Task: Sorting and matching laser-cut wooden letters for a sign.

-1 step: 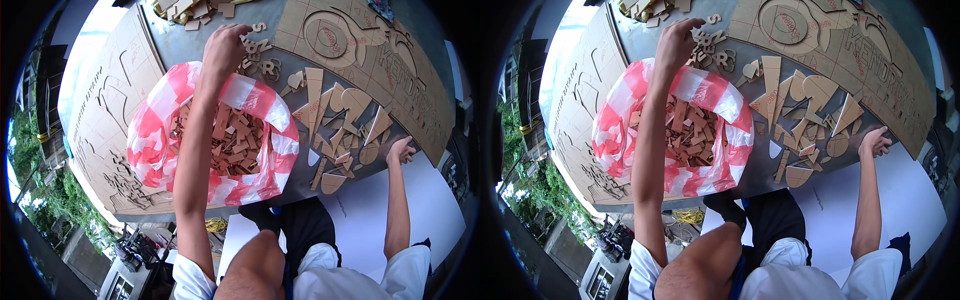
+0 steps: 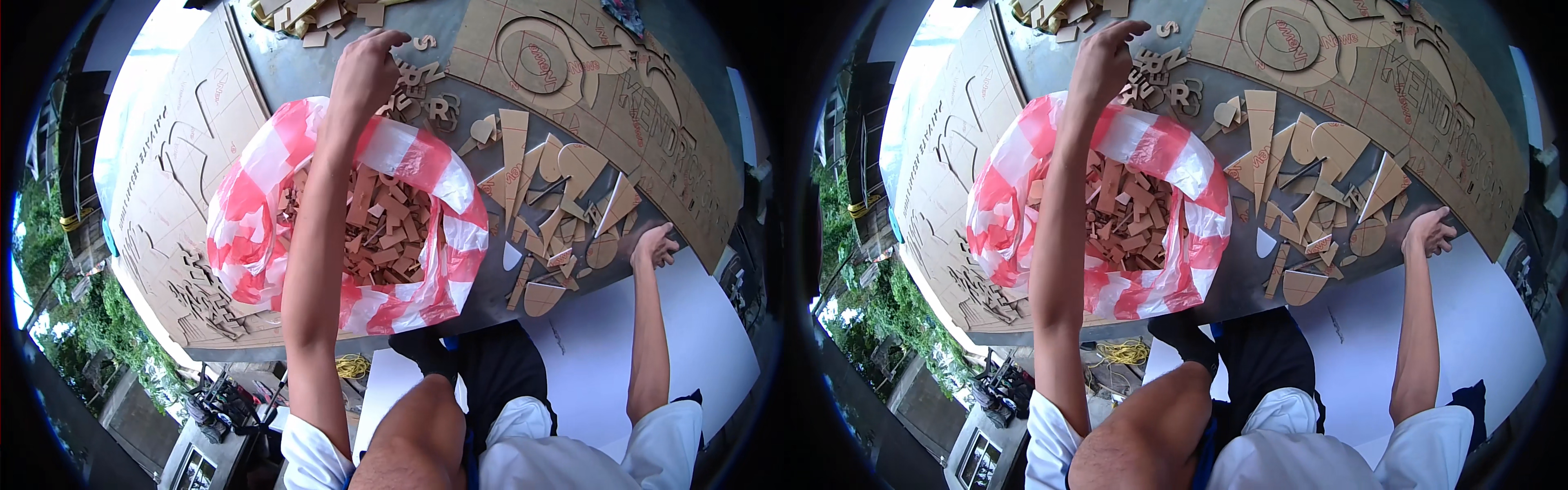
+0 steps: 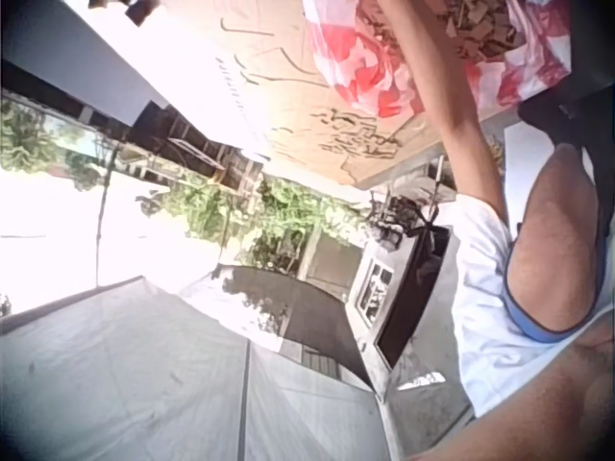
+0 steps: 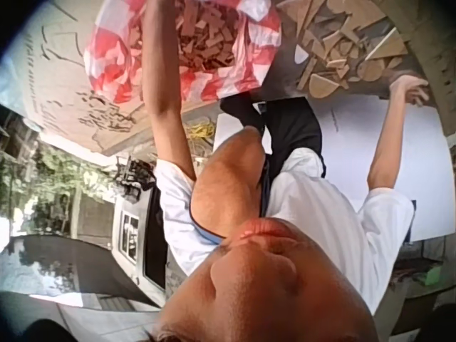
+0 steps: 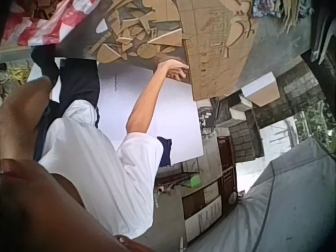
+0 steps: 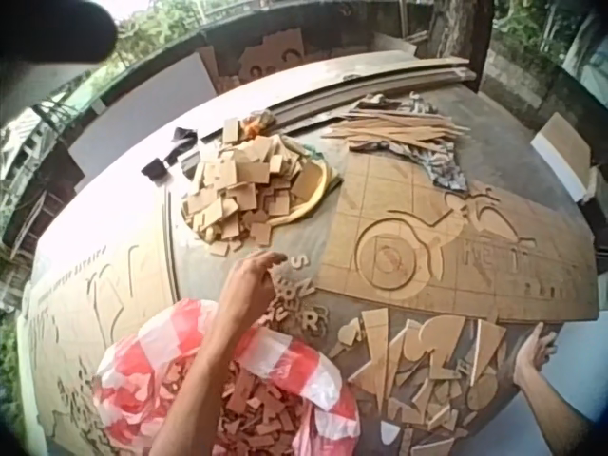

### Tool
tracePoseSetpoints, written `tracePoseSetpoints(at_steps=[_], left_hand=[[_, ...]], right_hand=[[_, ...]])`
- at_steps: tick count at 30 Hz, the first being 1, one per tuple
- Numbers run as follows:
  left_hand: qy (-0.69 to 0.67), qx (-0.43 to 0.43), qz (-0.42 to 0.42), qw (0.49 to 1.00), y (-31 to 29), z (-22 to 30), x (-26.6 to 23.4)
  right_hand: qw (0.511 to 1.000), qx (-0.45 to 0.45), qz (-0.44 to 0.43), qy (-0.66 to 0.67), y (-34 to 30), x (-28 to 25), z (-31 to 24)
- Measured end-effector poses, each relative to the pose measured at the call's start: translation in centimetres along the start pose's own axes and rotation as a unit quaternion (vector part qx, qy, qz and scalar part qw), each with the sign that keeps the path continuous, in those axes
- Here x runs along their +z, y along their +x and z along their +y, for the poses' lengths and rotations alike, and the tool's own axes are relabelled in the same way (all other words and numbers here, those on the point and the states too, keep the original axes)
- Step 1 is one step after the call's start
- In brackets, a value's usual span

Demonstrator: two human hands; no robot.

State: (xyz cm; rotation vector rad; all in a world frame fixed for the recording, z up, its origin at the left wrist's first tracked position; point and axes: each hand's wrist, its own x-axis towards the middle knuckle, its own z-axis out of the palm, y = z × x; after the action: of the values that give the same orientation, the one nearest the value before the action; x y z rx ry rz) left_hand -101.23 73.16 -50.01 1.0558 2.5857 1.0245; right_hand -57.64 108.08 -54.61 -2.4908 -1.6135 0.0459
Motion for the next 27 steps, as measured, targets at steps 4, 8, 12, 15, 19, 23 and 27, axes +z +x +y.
tracePoseSetpoints(at_steps=[4, 8, 12, 15, 19, 23, 27], left_hand=[[0.094, 0.074, 0.072, 0.99, 3.0, -6.2, 0.0], [0.052, 0.063, 0.067, 0.994, 3.3, -4.2, 0.8], [0.107, -0.046, -0.004, 0.993, -0.9, -0.8, -3.0], [0.206, -0.149, -0.111, 0.961, -5.7, 1.3, -4.4], [0.218, -0.278, -0.262, 0.898, -8.2, 3.1, -6.2], [0.138, -0.053, -0.052, 0.988, -3.7, 2.7, -2.9], [0.195, 0.098, -0.062, 0.974, -2.3, 2.6, 2.1]], right_hand=[[1.0, 0.0, -0.017, 0.012, -1.6, 0.5, -0.7], [1.0, 0.008, -0.002, -0.006, 0.0, 0.6, 0.5], [1.0, 0.004, -0.005, -0.003, -0.3, 0.7, 0.4], [1.0, 0.007, 0.007, -0.011, 0.0, -0.1, 0.0], [1.0, 0.01, -0.011, -0.013, -0.6, 1.2, 0.2], [1.0, 0.001, -0.004, -0.006, -0.2, 0.3, -0.1], [1.0, -0.001, -0.005, 0.001, -0.9, 0.0, -0.3]])
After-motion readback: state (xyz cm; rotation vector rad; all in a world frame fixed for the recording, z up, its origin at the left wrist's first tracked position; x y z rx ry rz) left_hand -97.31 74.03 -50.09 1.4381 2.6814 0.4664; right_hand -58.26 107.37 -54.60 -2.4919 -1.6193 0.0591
